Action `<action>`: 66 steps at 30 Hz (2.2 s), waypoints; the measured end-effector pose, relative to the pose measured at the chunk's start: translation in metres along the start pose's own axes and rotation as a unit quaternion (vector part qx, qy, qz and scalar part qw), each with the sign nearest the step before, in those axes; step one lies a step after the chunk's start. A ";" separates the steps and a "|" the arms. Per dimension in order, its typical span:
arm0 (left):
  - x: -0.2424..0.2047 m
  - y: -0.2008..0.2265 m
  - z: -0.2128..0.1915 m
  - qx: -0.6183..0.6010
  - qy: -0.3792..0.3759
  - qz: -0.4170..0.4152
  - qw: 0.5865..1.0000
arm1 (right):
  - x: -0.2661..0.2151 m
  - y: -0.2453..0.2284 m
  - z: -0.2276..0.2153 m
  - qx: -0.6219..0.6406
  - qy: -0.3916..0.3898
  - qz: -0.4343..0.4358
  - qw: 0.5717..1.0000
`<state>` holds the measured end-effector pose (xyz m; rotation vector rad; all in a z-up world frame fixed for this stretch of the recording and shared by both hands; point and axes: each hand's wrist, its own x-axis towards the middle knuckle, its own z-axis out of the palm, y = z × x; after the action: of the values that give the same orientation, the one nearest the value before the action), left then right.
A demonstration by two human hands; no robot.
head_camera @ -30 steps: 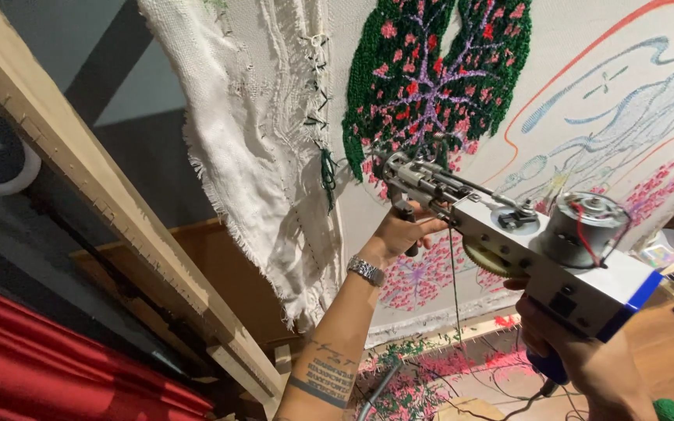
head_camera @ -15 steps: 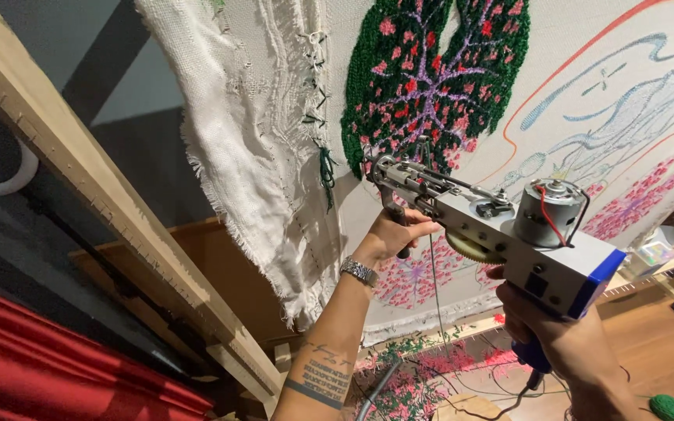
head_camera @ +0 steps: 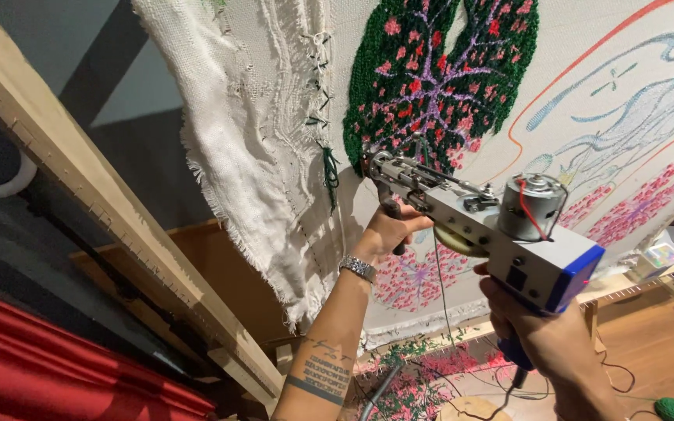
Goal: Using a motorized tufting gun to insert yarn into a canvas to create a decorative rug design.
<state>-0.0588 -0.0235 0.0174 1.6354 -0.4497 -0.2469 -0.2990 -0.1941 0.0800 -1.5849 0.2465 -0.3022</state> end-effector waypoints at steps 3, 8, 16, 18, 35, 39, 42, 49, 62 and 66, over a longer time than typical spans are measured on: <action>0.034 -0.038 -0.011 -0.092 0.031 0.022 0.995 | 0.013 0.020 0.008 0.024 -0.018 0.001 1.000; 0.050 -0.053 -0.027 -0.128 0.057 0.015 0.990 | 0.022 0.028 0.026 0.027 -0.014 -0.015 0.999; 0.043 -0.026 -0.031 -0.089 0.075 -0.006 0.993 | 0.031 0.040 0.030 0.085 -0.028 -0.051 0.995; 0.051 -0.034 -0.031 -0.094 0.090 -0.010 0.991 | 0.032 0.042 0.026 0.064 -0.031 -0.056 0.996; 0.043 -0.002 -0.032 -0.067 0.105 0.022 0.992 | 0.047 0.045 0.015 0.026 -0.030 -0.036 0.999; 0.064 -0.026 -0.043 -0.035 0.079 0.086 0.993 | 0.050 0.051 0.015 0.039 -0.028 -0.012 0.999; 0.069 -0.040 -0.043 -0.135 0.066 0.112 0.982 | 0.050 0.048 0.015 0.028 -0.031 -0.023 0.999; 0.039 -0.009 -0.024 -0.065 0.073 0.068 0.993 | 0.038 0.018 -0.001 0.069 -0.050 -0.050 0.995; 0.035 0.007 -0.028 -0.083 0.074 0.058 0.992 | 0.037 0.028 0.014 0.047 -0.035 -0.009 0.998; 0.041 -0.001 -0.027 -0.063 0.080 0.050 0.994 | 0.033 0.014 0.010 0.075 -0.047 -0.025 0.996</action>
<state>-0.0108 -0.0163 0.0236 1.4910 -0.3846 -0.0669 -0.2640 -0.1968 0.0670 -1.4530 0.1089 -0.2767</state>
